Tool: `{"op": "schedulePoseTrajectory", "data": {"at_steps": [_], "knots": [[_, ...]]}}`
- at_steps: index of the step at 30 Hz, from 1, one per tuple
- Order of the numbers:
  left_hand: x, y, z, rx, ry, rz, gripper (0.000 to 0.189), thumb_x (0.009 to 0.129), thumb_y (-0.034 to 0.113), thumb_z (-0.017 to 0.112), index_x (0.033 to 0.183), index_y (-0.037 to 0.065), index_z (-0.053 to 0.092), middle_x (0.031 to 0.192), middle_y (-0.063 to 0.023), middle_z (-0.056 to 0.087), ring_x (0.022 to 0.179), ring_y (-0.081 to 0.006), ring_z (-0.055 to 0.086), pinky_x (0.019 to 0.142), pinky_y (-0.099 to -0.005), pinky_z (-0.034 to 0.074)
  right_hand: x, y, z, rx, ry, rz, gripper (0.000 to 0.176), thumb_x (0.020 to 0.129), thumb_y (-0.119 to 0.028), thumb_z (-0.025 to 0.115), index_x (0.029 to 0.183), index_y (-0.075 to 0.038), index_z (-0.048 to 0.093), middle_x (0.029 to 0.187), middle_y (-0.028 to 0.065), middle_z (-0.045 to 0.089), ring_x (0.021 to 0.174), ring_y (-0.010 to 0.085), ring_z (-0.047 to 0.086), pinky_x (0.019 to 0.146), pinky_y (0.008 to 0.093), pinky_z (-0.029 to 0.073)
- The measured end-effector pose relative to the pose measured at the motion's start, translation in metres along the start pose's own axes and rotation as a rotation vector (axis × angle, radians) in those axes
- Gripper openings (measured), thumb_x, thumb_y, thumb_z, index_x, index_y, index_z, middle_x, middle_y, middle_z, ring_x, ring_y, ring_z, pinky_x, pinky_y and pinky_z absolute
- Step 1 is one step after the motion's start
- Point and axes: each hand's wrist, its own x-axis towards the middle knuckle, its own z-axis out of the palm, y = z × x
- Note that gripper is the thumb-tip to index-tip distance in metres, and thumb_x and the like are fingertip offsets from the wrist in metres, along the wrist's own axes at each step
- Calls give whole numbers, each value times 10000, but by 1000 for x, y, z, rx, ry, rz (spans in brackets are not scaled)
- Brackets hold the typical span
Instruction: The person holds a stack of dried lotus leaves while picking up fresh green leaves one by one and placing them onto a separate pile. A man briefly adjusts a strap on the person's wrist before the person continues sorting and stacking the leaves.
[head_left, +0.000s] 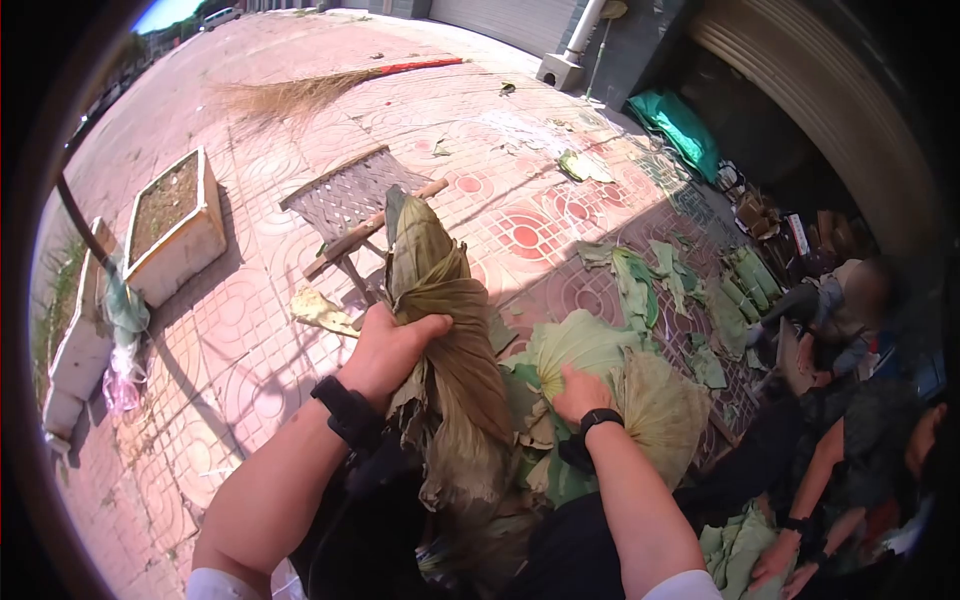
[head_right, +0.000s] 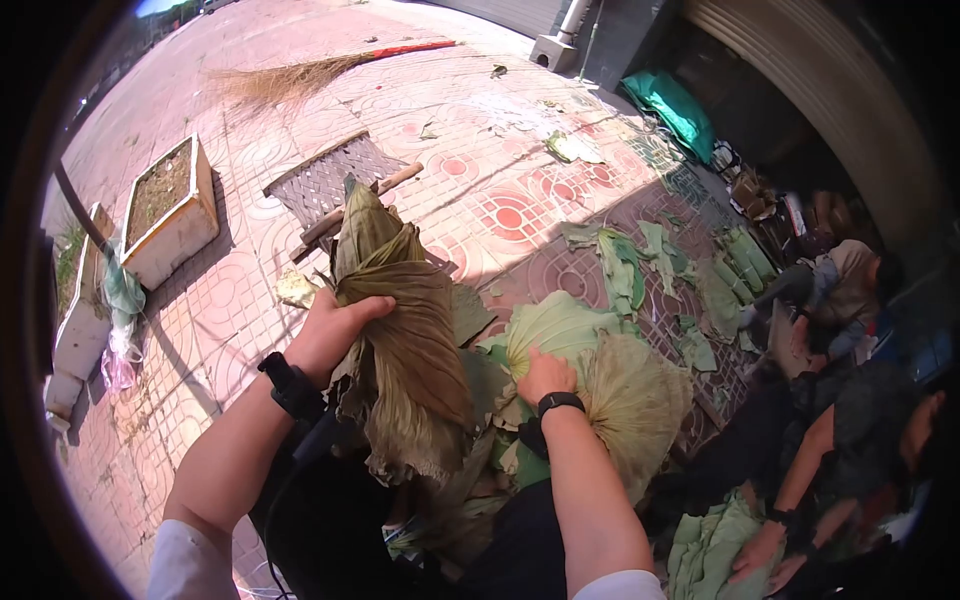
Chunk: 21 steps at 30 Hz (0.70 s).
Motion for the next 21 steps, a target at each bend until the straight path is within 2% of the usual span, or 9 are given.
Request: {"op": "schedulePoseTrajectory", "data": {"at_steps": [4, 7, 10, 13, 16, 19, 21], "knots": [[6, -10, -1, 43, 22, 3, 373, 795, 105, 652, 1103, -81, 554, 1029, -121, 644, 925, -176, 612, 843, -303, 475, -16, -14, -11, -119, -46, -5, 584, 713, -469, 694, 1159, -127, 537, 1133, 101, 581, 1109, 270, 498, 906, 414, 388], [5, -6, 6, 95, 57, 1, 358, 797, 107, 649, 1089, -81, 563, 1009, -125, 648, 907, -178, 615, 835, -303, 477, -16, -15, 3, -270, 15, -32, 583, 722, -488, 683, 1155, -125, 537, 1142, 106, 564, 1127, 267, 479, 888, 424, 403], [6, -5, 11, 123, 92, -8, 347, 796, 115, 650, 1071, -82, 573, 985, -129, 652, 886, -179, 619, 830, -301, 478, -1, -13, 21, -171, 78, 17, 477, 755, -442, 650, 1070, -91, 578, 1107, 154, 556, 1018, 327, 544, 874, 431, 443], [12, -12, 6, 90, 51, -21, 361, 791, 134, 658, 1062, -89, 575, 975, -129, 653, 873, -180, 621, 821, -292, 479, 13, -7, 27, -71, 5, 47, 387, 792, -390, 620, 1059, -111, 589, 1094, 160, 555, 999, 329, 550, 861, 441, 447], [14, -14, 2, 146, 77, -26, 362, 791, 137, 660, 1060, -91, 576, 970, -126, 654, 871, -176, 621, 815, -289, 480, 6, -8, 9, -53, 32, -63, 292, 865, -317, 549, 1103, -152, 582, 1121, 144, 544, 1008, 316, 553, 822, 433, 462], [9, -9, 7, 150, 105, -8, 389, 789, 143, 660, 1077, -95, 554, 981, -132, 646, 883, -177, 616, 822, -296, 478, -17, -14, -17, 86, 324, -149, 259, 901, -301, 494, 1092, -153, 590, 1062, 147, 560, 995, 318, 552, 784, 433, 476], [7, -7, 10, 145, 108, 3, 432, 785, 148, 664, 1103, -103, 515, 999, -142, 634, 890, -190, 615, 833, -301, 477, -30, -21, -36, 289, 495, -207, 259, 913, -300, 477, 1082, -144, 595, 1051, 144, 578, 986, 324, 557, 766, 434, 472]]}}
